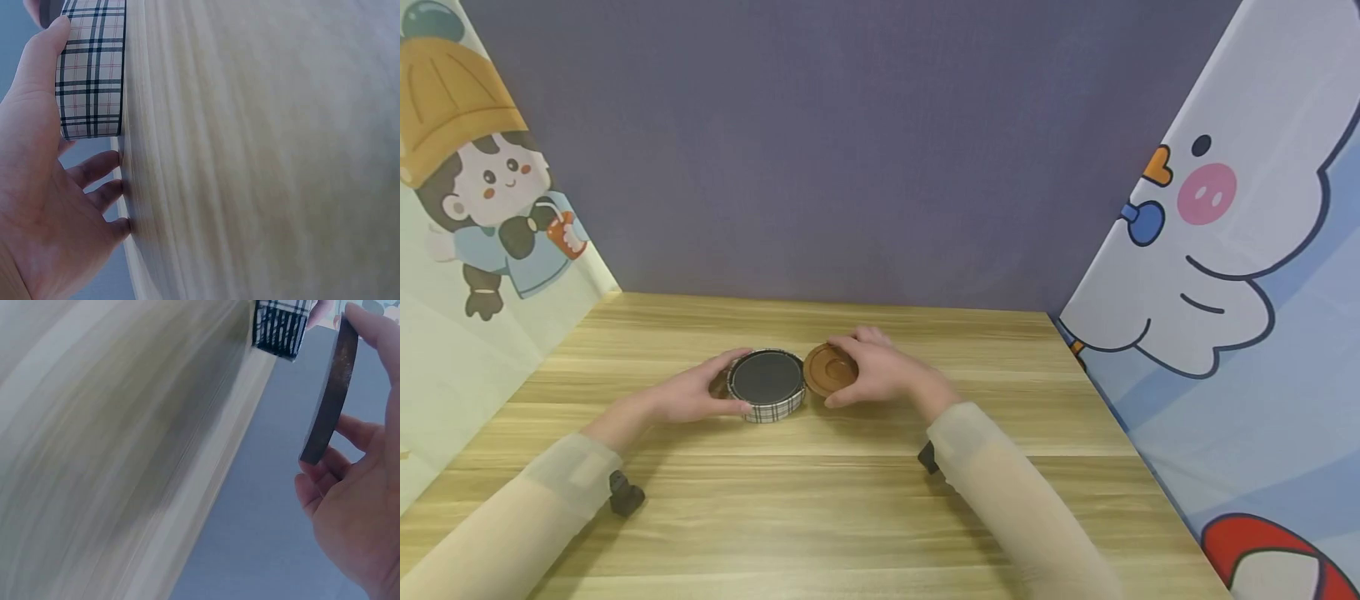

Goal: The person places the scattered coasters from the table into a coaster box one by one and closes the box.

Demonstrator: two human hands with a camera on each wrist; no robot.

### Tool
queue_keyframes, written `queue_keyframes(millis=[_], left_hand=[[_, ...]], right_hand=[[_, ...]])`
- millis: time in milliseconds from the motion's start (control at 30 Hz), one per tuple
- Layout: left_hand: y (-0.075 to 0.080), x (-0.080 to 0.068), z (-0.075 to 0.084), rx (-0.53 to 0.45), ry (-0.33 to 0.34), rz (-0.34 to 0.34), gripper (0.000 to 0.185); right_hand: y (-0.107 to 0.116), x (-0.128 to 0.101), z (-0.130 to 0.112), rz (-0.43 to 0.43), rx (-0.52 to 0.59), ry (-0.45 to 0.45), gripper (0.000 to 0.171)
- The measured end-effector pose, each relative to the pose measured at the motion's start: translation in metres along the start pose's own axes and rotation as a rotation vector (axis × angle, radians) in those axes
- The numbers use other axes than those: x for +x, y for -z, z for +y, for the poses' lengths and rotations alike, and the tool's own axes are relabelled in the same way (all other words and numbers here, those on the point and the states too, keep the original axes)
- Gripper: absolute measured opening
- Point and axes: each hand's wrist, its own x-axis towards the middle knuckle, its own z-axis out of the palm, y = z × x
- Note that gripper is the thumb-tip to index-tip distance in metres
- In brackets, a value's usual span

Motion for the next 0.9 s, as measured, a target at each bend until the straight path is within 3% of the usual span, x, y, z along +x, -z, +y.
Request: queue_keyframes(millis=[667, 900], left_hand=[[0.001, -0.001, 0.001, -0.017, 0.018, -0.028, 0.115], [0.002, -0.001, 0.003, -0.035, -0.031, -0.032, 0.110]], right_hand=[[-0.017, 0.051, -0.049, -0.018, 0.060, 0.084, 0.109], [-0.029, 0.064, -0.058, -0.021, 0.035, 0.089, 0.109]])
